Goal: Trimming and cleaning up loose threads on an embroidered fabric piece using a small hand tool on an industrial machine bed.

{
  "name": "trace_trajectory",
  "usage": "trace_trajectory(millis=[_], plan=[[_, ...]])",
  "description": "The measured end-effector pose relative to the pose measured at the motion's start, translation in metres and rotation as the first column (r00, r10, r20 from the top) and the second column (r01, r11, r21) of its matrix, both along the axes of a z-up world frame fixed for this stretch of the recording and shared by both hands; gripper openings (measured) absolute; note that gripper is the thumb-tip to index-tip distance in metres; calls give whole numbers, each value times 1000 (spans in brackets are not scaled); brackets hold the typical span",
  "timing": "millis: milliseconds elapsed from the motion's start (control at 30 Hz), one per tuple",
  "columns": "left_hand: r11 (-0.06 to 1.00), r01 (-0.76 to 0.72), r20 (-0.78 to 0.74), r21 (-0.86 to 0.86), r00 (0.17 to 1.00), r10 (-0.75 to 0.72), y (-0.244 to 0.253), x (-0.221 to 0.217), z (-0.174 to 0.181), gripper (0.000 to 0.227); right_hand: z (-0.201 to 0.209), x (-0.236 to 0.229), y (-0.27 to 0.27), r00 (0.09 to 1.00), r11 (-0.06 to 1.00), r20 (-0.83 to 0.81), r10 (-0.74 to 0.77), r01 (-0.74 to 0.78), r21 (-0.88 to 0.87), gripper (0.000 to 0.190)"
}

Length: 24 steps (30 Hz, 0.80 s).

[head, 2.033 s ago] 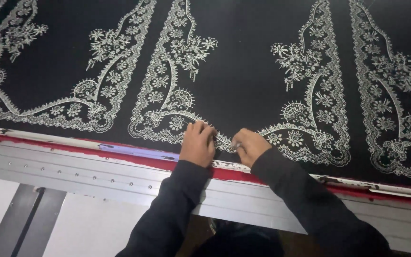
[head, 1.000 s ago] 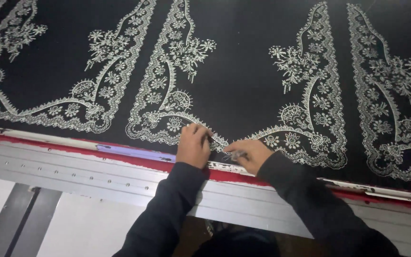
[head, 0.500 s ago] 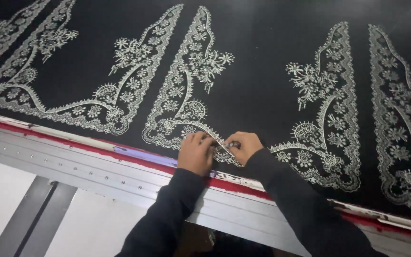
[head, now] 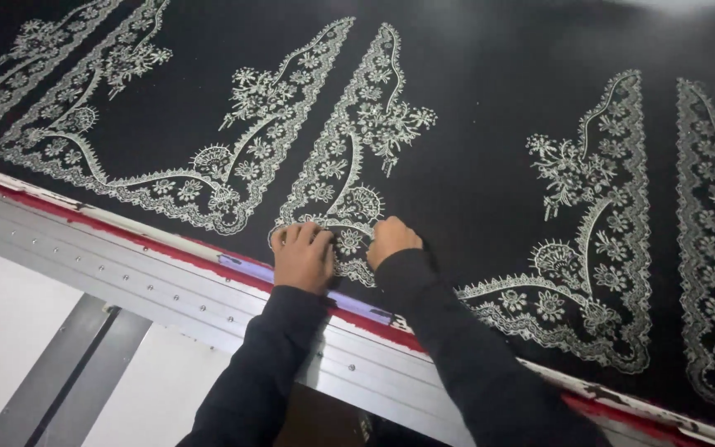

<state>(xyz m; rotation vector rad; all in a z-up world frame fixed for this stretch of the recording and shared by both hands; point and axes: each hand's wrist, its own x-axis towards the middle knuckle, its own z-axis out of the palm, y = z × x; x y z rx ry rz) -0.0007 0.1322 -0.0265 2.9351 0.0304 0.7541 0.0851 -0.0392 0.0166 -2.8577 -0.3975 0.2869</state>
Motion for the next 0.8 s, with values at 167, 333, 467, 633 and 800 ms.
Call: trace_trajectory(millis=[167, 333, 467, 633, 800], plan=[[999, 33, 62, 1, 998, -33, 8, 14, -14, 17, -7, 2, 13, 1000, 1000, 4, 11, -11, -1, 34], [999, -32, 114, -42, 993, 37, 3, 9, -11, 15, 12, 3, -2, 978, 975, -175, -115, 145, 167, 43], [981, -119, 11, -156, 992, 122, 3, 2, -7, 13, -24, 22, -13, 974, 961, -226, -6, 68, 267, 37], [976, -131, -79, -174, 990, 119, 4, 7, 1, 14, -29, 21, -32, 971, 955, -234, 51, 20, 295, 30], [987, -130, 15, -98, 991, 132, 1, 6, -8, 16, -13, 20, -67, 976, 865, -214, -34, 136, 483, 23]])
